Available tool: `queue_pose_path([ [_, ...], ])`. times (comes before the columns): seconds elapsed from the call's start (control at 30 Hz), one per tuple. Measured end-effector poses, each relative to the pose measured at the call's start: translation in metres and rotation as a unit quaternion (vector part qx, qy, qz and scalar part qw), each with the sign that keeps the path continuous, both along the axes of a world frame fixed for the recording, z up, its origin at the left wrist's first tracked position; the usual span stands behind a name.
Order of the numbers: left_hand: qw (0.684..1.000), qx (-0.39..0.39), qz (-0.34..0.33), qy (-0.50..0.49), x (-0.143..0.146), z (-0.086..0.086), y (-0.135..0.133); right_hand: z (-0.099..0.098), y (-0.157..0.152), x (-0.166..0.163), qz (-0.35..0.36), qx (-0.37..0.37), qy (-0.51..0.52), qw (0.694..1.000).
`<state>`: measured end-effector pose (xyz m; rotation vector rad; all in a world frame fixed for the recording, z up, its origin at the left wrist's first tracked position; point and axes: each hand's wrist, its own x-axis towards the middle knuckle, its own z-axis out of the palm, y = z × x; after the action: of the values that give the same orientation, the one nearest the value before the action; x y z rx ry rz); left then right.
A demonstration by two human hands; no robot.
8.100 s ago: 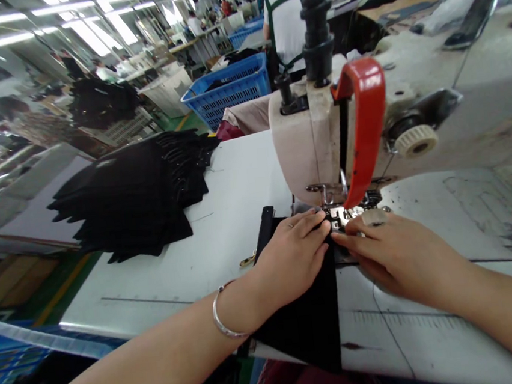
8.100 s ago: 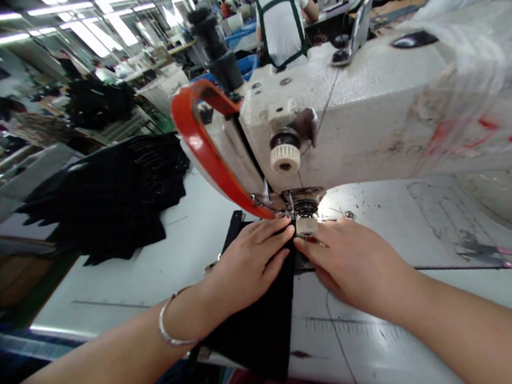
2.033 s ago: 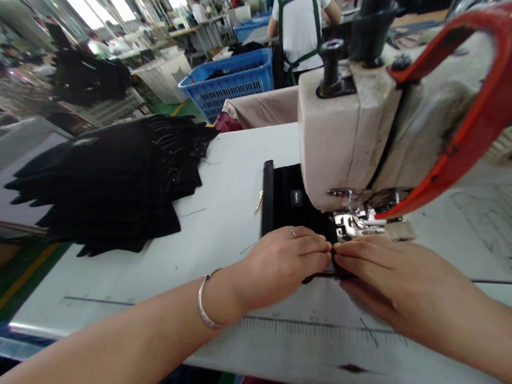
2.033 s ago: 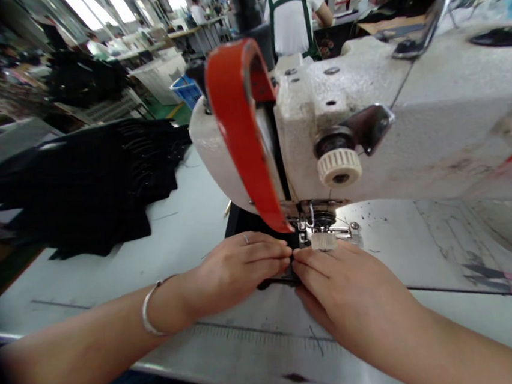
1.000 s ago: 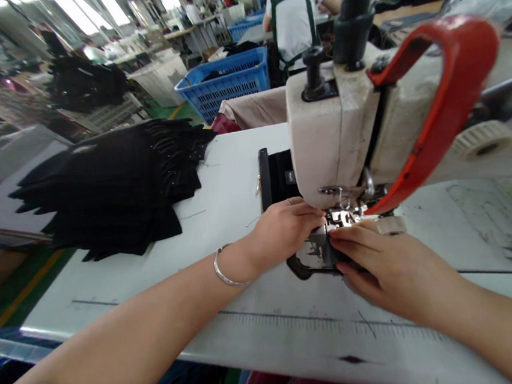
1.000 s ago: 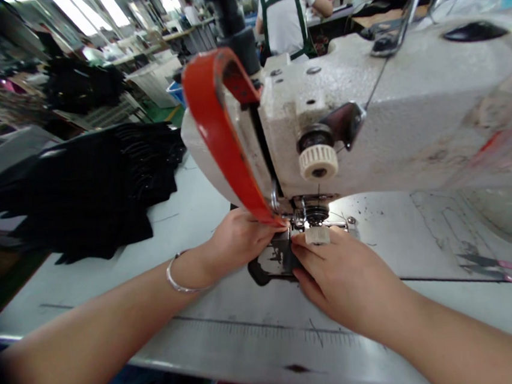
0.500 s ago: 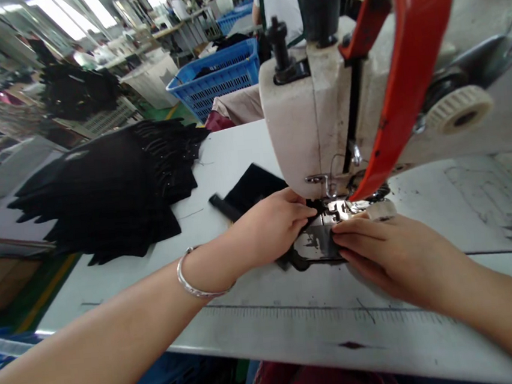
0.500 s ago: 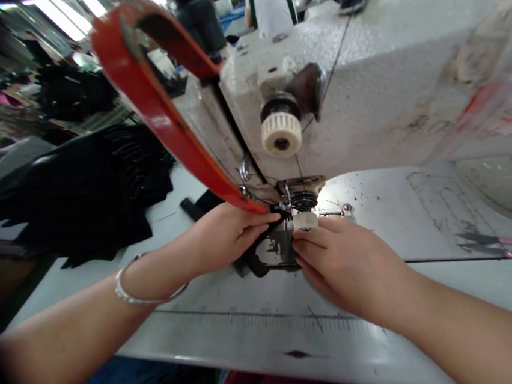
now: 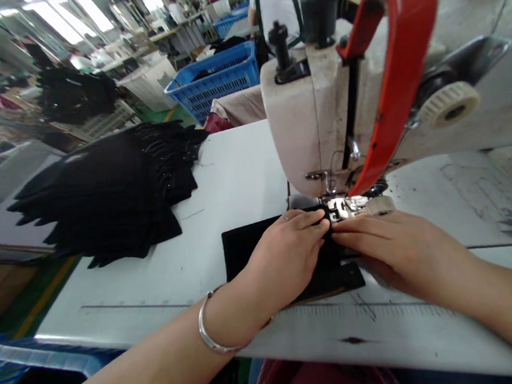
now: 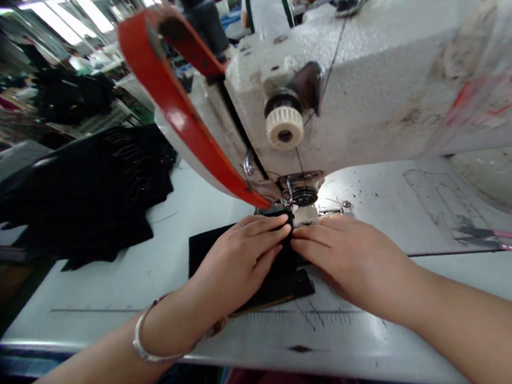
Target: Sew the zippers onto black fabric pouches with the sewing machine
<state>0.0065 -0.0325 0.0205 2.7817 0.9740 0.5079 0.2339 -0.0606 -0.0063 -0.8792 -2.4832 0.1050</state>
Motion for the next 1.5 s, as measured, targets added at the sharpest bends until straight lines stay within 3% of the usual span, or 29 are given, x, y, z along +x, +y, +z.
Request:
queue_pose_path([
  [0.13, 0.999, -0.028, -0.015, 0.002, -0.009, -0.003, -0.003, -0.001, 0.000, 0.001, -0.001, 0.009, -0.004, 1.000],
  [0.37, 1.000, 0.020, 0.001, -0.003, -0.006, -0.017, -0.007, -0.006, 0.000, -0.001, 0.001, 0.022, -0.015, 1.000],
  [0.53, 1.000, 0.005, -0.012, 0.008, -0.006, -0.004, -0.002, -0.004, 0.001, -0.001, -0.006, 0.024, 0.004, 1.000],
  [0.7, 0.996, -0.058, -0.062, 0.015, -0.012, 0.009, -0.024, 0.000, 0.007, 0.005, 0.004, -0.006, 0.040, 0.999],
  [1.0, 0.993, -0.108, 0.014, -0.044, -0.017, 0.004, -0.037, 0.004, 0.007, 0.006, 0.023, -0.037, -0.003, 0.999],
  [1.3, 0.995, -0.091, -0.023, -0.012, -0.017, 0.007, -0.036, 0.006, 0.000, 0.001, -0.013, -0.030, -0.052, 0.998],
  [1.5, 0.998, -0.025, -0.042, 0.043, -0.015, 0.002, -0.036, 0.008, -0.001, 0.000, -0.020, -0.007, -0.051, 0.998],
])
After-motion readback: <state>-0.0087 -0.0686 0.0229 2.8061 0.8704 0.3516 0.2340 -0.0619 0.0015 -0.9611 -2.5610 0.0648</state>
